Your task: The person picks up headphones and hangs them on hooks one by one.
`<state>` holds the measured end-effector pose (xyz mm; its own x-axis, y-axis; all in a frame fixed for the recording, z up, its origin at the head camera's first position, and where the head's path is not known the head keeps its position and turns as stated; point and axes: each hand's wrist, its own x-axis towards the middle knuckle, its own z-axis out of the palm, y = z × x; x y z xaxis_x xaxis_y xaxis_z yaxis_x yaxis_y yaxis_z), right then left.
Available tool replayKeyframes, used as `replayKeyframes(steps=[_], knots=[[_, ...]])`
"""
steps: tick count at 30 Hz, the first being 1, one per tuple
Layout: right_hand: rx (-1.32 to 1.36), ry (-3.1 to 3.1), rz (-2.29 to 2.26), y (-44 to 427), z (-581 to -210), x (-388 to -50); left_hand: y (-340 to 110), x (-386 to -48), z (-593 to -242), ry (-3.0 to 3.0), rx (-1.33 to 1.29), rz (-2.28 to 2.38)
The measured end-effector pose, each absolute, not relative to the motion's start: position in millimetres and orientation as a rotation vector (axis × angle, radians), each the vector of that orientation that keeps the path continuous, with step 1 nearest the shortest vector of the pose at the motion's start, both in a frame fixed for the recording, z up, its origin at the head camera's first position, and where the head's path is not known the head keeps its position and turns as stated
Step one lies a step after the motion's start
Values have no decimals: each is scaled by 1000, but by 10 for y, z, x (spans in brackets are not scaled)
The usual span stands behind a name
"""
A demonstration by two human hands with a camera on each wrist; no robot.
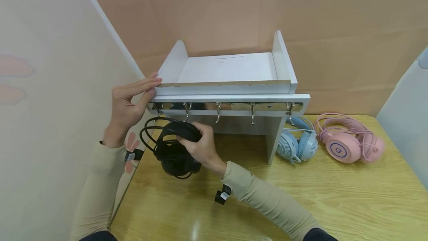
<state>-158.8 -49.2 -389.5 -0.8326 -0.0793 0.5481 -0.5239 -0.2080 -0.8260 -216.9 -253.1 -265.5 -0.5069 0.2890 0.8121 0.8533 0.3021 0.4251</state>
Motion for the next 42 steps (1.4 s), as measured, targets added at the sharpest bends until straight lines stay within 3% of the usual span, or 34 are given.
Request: replayKeyframes(steps=[42], knots=[[696, -1878, 2085, -649, -3996, -1754, -2534, -2172, -2652, -1963, -1005, -1190]])
